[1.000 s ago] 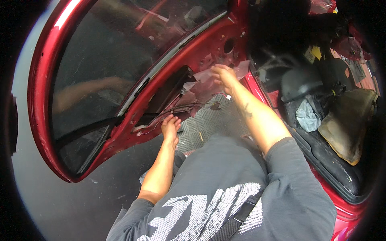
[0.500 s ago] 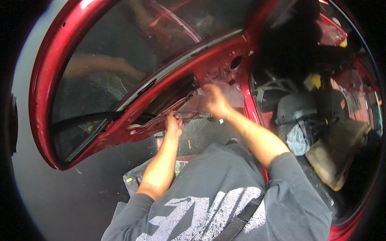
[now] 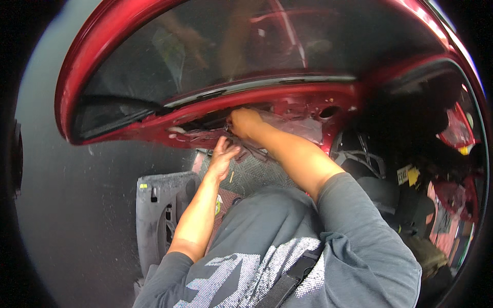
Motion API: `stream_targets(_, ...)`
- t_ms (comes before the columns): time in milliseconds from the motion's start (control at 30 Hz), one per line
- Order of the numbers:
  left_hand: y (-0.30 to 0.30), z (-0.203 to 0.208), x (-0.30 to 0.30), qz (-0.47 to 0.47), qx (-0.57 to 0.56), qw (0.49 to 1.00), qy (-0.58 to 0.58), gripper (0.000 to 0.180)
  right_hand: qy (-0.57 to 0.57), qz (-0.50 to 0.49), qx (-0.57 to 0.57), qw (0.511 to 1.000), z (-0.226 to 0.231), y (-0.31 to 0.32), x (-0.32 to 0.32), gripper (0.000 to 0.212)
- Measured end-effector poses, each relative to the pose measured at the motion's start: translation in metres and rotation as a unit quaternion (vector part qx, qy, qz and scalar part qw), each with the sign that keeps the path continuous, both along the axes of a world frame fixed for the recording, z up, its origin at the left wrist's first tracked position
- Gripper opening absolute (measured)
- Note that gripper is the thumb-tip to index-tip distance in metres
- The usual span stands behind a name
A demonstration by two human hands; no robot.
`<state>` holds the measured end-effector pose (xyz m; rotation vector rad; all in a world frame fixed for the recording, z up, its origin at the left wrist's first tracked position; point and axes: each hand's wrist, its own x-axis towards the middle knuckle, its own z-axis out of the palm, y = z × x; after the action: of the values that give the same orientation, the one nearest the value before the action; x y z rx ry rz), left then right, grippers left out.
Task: The person installs a black rubber weatherstrip along the upper edge of a red car door frame. They align and press the strip into place, then remove it and reposition it. The person also handles a plastic bag and a bundle of black cables inside the door cavity.
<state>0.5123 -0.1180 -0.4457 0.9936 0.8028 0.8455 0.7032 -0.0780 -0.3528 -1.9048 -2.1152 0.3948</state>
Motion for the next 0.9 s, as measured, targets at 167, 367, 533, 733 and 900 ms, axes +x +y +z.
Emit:
stream_targets(167, -0.023, 0.021, 0.041, 0.016, 0.021, 0.998, 0.054, 0.093, 0.082, -0.007, -0.005, 0.997, -0.038, 0.022, 0.007, 0.035)
stream_targets(367, -0.001, -0.024, 0.032, 0.109, 0.128, 0.980, 0.106, 0.054, 0.402, 0.014, -0.156, 0.902, -0.044, -0.016, 0.027, 0.069)
stream_targets(533, 0.028, 0.032, -0.028, -0.009, 0.280, 0.894, 0.350, 0.021, 0.104, 0.023, 0.025, 0.994, -0.042, -0.095, 0.034, 0.079)
stream_targets(733, 0.057, 0.048, -0.082, 0.081, 0.387, 0.797, 0.457, 0.033, -0.030, -0.037, 0.167, 0.985, -0.023, -0.087, 0.018, 0.066)
stream_targets(900, 0.068, 0.039, -0.118, 0.123, 0.365, 0.783, 0.488, 0.029, -0.025, -0.032, 0.165, 0.985, -0.024, -0.082, 0.037, 0.042)
